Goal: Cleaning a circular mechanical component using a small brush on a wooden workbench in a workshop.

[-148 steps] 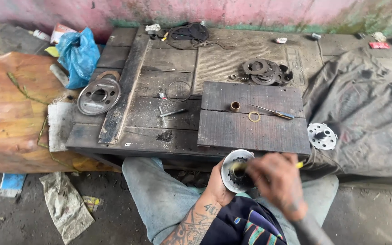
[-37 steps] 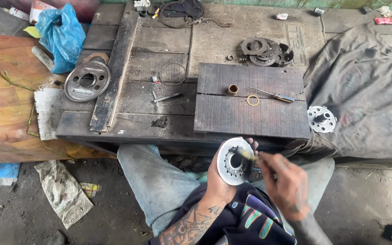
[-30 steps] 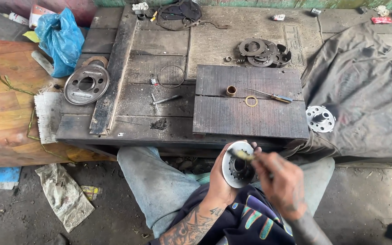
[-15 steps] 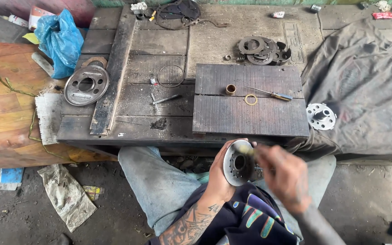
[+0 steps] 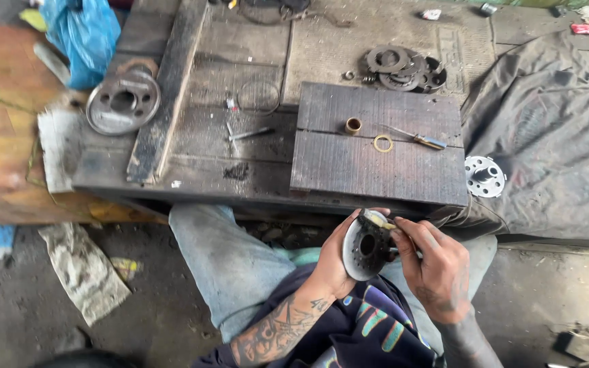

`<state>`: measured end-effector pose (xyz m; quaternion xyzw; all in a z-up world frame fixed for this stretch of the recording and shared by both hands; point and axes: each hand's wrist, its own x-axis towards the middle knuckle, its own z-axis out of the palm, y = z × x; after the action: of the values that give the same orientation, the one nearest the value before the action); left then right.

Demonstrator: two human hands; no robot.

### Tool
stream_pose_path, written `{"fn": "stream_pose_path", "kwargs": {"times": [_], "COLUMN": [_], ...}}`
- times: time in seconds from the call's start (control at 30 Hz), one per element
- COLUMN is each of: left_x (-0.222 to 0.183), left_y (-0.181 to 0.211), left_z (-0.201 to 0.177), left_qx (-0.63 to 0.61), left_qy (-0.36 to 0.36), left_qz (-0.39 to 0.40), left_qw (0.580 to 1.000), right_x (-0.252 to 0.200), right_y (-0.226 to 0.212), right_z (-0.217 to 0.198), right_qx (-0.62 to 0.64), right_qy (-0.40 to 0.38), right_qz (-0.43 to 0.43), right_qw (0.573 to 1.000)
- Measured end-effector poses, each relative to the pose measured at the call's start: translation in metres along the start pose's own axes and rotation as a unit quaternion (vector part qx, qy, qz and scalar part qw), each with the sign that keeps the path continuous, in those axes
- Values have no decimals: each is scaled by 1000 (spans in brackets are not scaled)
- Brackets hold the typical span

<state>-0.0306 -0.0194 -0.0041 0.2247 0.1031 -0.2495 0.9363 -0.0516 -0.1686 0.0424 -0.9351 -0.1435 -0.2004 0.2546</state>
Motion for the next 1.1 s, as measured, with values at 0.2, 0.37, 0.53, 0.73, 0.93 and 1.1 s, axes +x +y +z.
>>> {"fn": "stream_pose_path", "kwargs": {"times": [0.2,0.37,0.53,0.73,0.93,1.1], "left_x": [5,-1,1,2,2,10], "left_y": [-15,-4,5,20,33,32], "left_z": [-11,-9,-17,-17,-13,-20], "left_qx": [-39,-72,-78,-98,-156,-211], "left_qy": [-22,-11,-22,23,19,32], "left_qz": [15,3,-4,29,43,9], "left_qw": [999,997,997,994,987,977], "right_x": [-17,-27,-22,-22,-32,-31], "right_y": [12,2,1,-3,9,5], "right_z": [4,12,19,31,42,47], "right_qx": [16,64,21,33,78,54], "right_qy": [-51,-88,-68,-79,-95,-54], "right_qz": [-2,-53,-14,10,22,27], "right_qw": [999,993,997,996,992,997]}}
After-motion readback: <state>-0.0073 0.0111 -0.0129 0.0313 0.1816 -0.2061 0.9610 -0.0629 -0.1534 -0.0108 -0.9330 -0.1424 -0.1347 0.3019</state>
